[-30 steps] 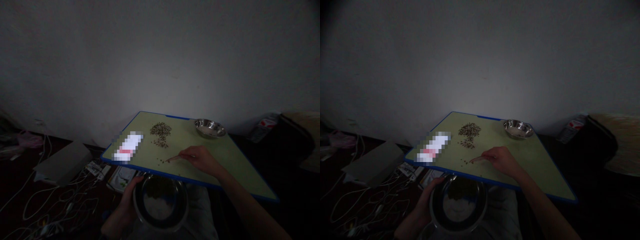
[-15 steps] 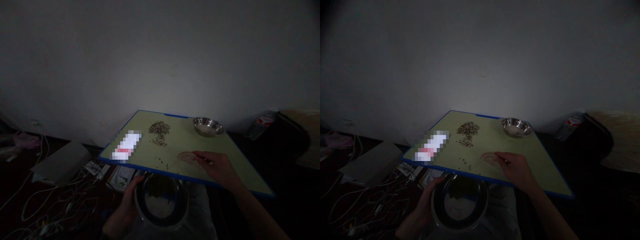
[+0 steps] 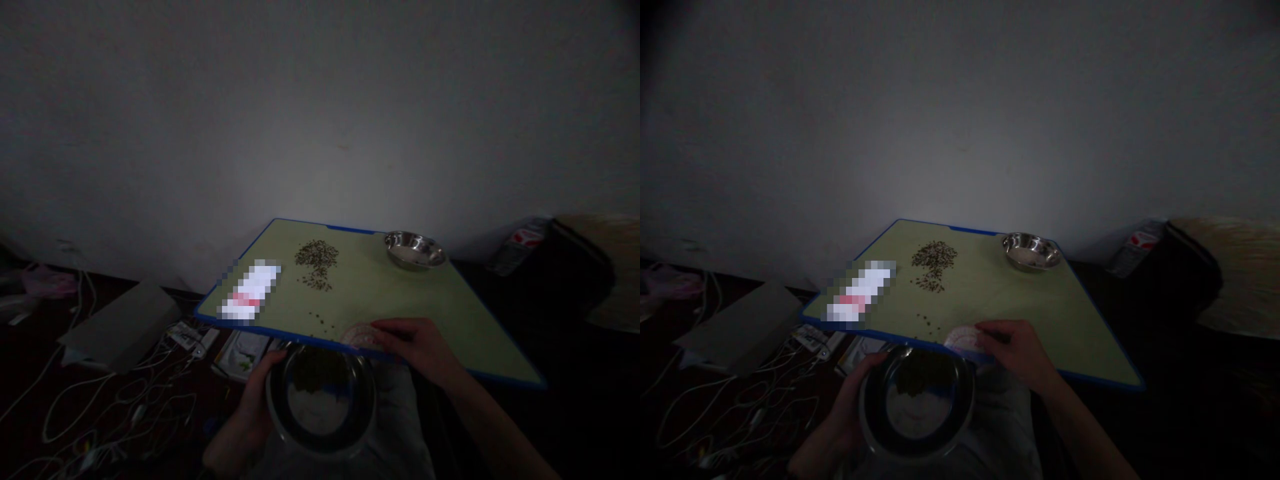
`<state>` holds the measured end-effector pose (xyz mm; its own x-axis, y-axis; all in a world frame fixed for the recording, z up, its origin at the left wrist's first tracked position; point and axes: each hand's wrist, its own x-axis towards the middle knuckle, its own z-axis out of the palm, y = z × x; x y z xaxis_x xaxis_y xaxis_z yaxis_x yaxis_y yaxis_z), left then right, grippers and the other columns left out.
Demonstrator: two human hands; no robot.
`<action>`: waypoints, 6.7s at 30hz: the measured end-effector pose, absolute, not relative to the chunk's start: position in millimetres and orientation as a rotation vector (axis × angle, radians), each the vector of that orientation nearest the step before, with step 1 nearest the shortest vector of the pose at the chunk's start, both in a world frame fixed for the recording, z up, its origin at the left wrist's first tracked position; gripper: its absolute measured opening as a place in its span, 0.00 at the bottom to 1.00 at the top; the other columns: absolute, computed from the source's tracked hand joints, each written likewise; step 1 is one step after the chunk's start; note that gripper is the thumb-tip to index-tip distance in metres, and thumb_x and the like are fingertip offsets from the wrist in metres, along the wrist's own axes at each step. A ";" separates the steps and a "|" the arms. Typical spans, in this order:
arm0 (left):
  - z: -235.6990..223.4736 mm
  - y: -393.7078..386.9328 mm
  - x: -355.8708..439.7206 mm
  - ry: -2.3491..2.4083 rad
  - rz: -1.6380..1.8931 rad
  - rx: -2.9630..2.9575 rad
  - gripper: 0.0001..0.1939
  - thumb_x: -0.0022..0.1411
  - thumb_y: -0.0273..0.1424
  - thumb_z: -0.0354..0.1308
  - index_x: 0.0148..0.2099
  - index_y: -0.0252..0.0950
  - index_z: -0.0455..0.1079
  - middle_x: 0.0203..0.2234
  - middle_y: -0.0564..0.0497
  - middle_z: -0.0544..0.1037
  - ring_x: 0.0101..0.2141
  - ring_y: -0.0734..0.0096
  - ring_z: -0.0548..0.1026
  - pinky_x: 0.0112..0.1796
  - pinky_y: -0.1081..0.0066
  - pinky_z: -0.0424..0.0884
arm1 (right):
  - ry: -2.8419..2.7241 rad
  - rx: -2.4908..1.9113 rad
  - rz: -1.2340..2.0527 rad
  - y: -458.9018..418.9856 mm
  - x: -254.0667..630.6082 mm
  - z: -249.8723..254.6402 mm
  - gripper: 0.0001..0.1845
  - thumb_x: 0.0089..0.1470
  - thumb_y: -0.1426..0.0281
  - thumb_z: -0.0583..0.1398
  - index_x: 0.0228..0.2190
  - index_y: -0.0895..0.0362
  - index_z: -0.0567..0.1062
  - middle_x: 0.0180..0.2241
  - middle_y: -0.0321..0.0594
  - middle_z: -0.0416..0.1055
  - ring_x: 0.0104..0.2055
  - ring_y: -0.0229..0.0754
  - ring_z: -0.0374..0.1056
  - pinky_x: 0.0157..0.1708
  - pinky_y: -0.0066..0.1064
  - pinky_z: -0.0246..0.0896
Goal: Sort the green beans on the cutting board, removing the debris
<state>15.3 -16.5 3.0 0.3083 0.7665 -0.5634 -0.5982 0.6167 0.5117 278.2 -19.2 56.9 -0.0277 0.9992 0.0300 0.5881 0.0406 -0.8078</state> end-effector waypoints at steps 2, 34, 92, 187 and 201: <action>1.9 -15.6 14.0 0.883 0.935 0.223 0.08 0.49 0.31 0.57 0.25 0.31 0.75 0.19 0.49 0.80 0.22 0.66 0.76 0.31 0.68 0.68 | -1.644 -1.608 0.823 -12.7 279.0 56.9 0.16 0.47 0.63 0.58 0.36 0.58 0.78 0.30 0.40 0.77 0.25 0.41 0.71 0.25 0.29 0.66; 12.7 -6.8 -2.7 0.972 0.956 0.225 0.10 0.52 0.30 0.54 0.27 0.31 0.75 0.19 0.48 0.81 0.23 0.65 0.77 0.30 0.68 0.70 | -1.741 -1.576 0.749 53.9 245.2 63.3 0.15 0.47 0.67 0.57 0.35 0.60 0.78 0.28 0.43 0.76 0.24 0.39 0.69 0.23 0.28 0.64; 17.3 -9.7 -1.0 0.976 0.938 0.187 0.12 0.53 0.29 0.54 0.23 0.30 0.75 0.16 0.47 0.79 0.20 0.66 0.76 0.26 0.69 0.71 | -2.054 -1.773 -0.124 38.8 243.4 68.9 0.15 0.53 0.69 0.51 0.34 0.55 0.78 0.28 0.42 0.76 0.27 0.41 0.70 0.27 0.28 0.56; 11.1 -9.8 -1.7 1.011 0.951 0.174 0.09 0.50 0.28 0.55 0.23 0.32 0.74 0.17 0.49 0.80 0.21 0.67 0.76 0.29 0.71 0.71 | -1.393 -2.092 0.560 87.7 304.9 66.5 0.20 0.43 0.75 0.57 0.41 0.64 0.75 0.20 0.43 0.74 0.18 0.38 0.70 0.18 0.24 0.64; 16.6 -9.6 1.8 1.071 0.959 0.198 0.12 0.53 0.26 0.53 0.22 0.31 0.74 0.16 0.48 0.80 0.19 0.67 0.76 0.25 0.71 0.71 | -1.374 -1.761 0.642 91.1 310.0 102.6 0.20 0.48 0.74 0.58 0.45 0.66 0.71 0.23 0.44 0.74 0.20 0.35 0.68 0.18 0.23 0.65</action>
